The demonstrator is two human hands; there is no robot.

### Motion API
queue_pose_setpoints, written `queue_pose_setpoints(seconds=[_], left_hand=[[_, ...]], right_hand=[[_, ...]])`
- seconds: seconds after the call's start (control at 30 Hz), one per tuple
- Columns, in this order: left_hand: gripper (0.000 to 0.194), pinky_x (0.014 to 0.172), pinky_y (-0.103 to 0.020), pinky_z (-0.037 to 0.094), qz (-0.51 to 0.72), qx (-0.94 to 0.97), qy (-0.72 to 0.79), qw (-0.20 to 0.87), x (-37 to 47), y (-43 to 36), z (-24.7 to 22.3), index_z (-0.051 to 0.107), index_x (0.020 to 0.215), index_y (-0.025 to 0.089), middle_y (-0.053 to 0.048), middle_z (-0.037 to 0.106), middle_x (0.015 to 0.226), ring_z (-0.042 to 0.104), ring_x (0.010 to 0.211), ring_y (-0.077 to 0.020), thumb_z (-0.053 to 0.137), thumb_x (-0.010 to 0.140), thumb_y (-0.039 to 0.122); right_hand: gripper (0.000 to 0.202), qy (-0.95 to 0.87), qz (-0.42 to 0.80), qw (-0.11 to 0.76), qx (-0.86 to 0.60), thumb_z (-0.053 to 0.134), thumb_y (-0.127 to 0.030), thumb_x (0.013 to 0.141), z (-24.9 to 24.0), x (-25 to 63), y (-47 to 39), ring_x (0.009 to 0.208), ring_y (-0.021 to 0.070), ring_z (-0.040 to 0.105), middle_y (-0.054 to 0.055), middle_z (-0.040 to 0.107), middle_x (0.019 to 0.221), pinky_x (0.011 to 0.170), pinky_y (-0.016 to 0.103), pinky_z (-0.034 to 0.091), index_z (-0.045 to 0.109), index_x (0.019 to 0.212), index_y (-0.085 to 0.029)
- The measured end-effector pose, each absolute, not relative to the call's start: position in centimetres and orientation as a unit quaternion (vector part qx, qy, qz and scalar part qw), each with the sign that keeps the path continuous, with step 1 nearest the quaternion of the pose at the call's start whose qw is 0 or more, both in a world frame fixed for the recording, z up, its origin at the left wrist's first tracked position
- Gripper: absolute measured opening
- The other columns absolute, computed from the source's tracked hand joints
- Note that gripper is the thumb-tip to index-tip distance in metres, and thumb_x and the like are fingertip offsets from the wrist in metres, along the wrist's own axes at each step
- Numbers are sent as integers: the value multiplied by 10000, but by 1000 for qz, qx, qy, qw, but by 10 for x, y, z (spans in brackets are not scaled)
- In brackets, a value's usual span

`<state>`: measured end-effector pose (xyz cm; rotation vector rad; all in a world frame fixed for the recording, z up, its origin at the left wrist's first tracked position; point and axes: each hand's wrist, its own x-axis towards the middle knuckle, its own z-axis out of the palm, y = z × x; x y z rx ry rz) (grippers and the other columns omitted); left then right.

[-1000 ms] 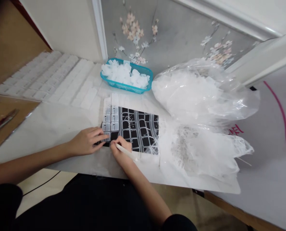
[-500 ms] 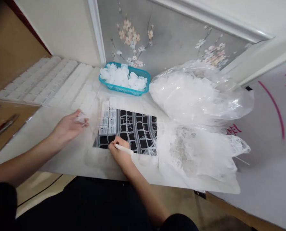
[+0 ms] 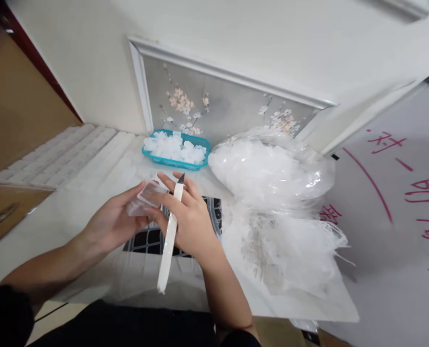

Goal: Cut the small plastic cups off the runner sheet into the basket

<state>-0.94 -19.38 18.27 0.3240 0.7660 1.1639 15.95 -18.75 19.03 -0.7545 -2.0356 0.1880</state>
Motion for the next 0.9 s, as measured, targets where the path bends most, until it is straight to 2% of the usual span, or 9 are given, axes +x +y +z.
queue_pose_setpoints(seconds=[0.17, 0.33, 0.47, 0.57, 0.67, 0.73, 0.83, 0.9], left_hand=[[207, 647, -223, 521, 542, 271, 337, 721, 12, -184, 194, 704, 1011, 215, -14, 701, 941, 639, 766, -134, 691, 859, 356], [178, 653, -195, 501, 623, 333, 318, 633, 23, -170, 197, 678, 1034, 238, 9, 638, 857, 607, 733, -109, 631, 897, 342], [228, 797, -243, 553, 622, 267, 257, 689, 19, -164, 201, 671, 1086, 213, -11, 643, 938, 642, 864, -146, 571, 890, 277], [290, 907, -299, 557, 575, 229, 247, 745, 15, -162, 201, 664, 1096, 179, -42, 673, 988, 664, 955, -183, 576, 820, 187], [219, 984, -338, 540, 553, 225, 264, 757, 13, -161, 199, 664, 1075, 169, -66, 698, 1048, 672, 1030, -202, 550, 898, 229], [234, 997, -359, 538, 542, 244, 276, 755, 14, -159, 196, 668, 1081, 168, -86, 703, 1110, 661, 1097, -228, 552, 942, 314], [309, 960, -381, 557, 530, 282, 301, 741, 15, -157, 192, 689, 1061, 157, -116, 709, 1137, 667, 1104, -269, 598, 923, 418], [361, 911, -388, 574, 541, 308, 325, 712, 17, -155, 189, 704, 1047, 156, -122, 719, 1115, 691, 1045, -278, 614, 902, 475]], right_hand=[[103, -821, 65, 476, -308, 626, -191, 903, 199, 177, -183, 1334, 267, 488, 42, 623, 1344, 1067, 546, 457, 646, 968, -268], [111, -790, 74, 506, -338, 559, -167, 930, 198, 189, -182, 1293, 268, 520, 36, 611, 1362, 1029, 560, 475, 605, 956, -264], [87, -749, 78, 547, -366, 576, -173, 909, 193, 194, -176, 1265, 288, 544, 55, 637, 1320, 999, 582, 484, 574, 865, -248], [192, -702, 110, 603, -362, 586, -163, 883, 187, 191, -173, 1176, 276, 614, 60, 691, 1209, 898, 507, 561, 491, 733, -235], [292, -646, 172, 641, -376, 560, -154, 900, 181, 184, -171, 890, 200, 713, 46, 726, 1018, 740, 382, 606, 389, 675, -228], [269, -629, 200, 650, -377, 570, -160, 900, 178, 180, -168, 796, 171, 710, 30, 711, 940, 702, 346, 607, 390, 713, -231], [133, -647, 220, 636, -357, 598, -170, 889, 176, 181, -162, 840, 172, 702, 26, 679, 984, 736, 351, 613, 499, 926, -251], [241, -686, 203, 604, -351, 598, -168, 894, 176, 186, -158, 828, 162, 694, 34, 664, 1064, 732, 345, 613, 549, 1105, -275]])
